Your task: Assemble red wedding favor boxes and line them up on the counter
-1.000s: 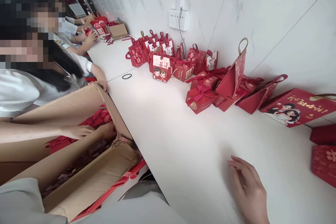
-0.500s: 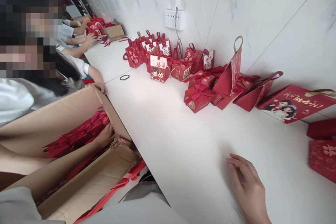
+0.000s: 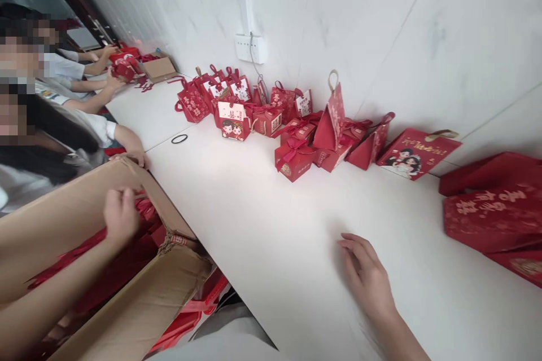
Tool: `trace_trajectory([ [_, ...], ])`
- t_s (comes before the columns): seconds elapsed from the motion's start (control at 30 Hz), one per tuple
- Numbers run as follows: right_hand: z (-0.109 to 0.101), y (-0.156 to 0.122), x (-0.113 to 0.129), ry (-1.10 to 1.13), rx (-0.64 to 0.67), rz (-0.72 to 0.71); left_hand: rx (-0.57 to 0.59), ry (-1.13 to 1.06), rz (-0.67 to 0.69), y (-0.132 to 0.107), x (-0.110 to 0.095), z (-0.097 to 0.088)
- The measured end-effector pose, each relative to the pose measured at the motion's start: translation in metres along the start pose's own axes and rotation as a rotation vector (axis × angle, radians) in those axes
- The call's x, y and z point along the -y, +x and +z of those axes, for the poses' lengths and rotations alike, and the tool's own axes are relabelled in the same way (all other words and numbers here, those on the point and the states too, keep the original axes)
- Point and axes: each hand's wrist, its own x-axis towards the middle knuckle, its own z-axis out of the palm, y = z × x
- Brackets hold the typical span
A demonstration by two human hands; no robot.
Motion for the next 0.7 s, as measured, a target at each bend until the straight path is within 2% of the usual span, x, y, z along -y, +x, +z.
trace_trajectory([
  [0.03, 0.001, 0.002, 0.003, 0.004, 0.001, -0.029, -0.135, -0.098, 0.006, 0.01, -0.01, -0.011],
  [0.07, 0.0, 0.005, 0.007, -0.001, 0.002, -0.062, -0.244, -0.195, 0.067, 0.021, -0.023, -0.022],
  [0.17, -0.017, 0.024, 0.02, -0.126, -0.064, -0.184, -0.411, -0.278, 0.339, 0.047, -0.08, -0.057],
  [0.2, -0.029, 0.034, 0.025, -0.197, -0.114, -0.255, -0.484, -0.283, 0.423, 0.054, -0.102, -0.067],
  [0.23, -0.045, 0.044, 0.029, -0.274, -0.2, -0.323, -0.478, -0.289, 0.505, 0.06, -0.124, -0.077],
  [0.27, -0.063, 0.055, 0.033, -0.352, -0.296, -0.343, -0.548, -0.34, 0.594, 0.065, -0.146, -0.087],
  [0.33, -0.105, 0.074, 0.035, -0.476, -0.483, -0.278, -0.605, -0.383, 0.736, 0.072, -0.189, -0.104],
  [0.37, -0.127, 0.082, 0.033, -0.52, -0.558, -0.223, -0.59, -0.347, 0.771, 0.074, -0.21, -0.112],
  [0.47, -0.183, 0.096, 0.011, -0.589, -0.777, 0.016, -0.503, -0.188, 0.74, 0.077, -0.272, -0.132],
  [0.5, -0.196, 0.098, 0.0, -0.573, -0.786, 0.092, -0.46, -0.168, 0.748, 0.077, -0.292, -0.136],
  [0.6, -0.215, 0.105, -0.034, -0.517, -0.765, 0.299, -0.282, -0.291, 0.885, 0.07, -0.351, -0.134],
  [0.7, -0.211, 0.114, -0.052, -0.499, -0.759, 0.557, -0.024, -0.638, 0.961, 0.052, -0.393, -0.105],
])
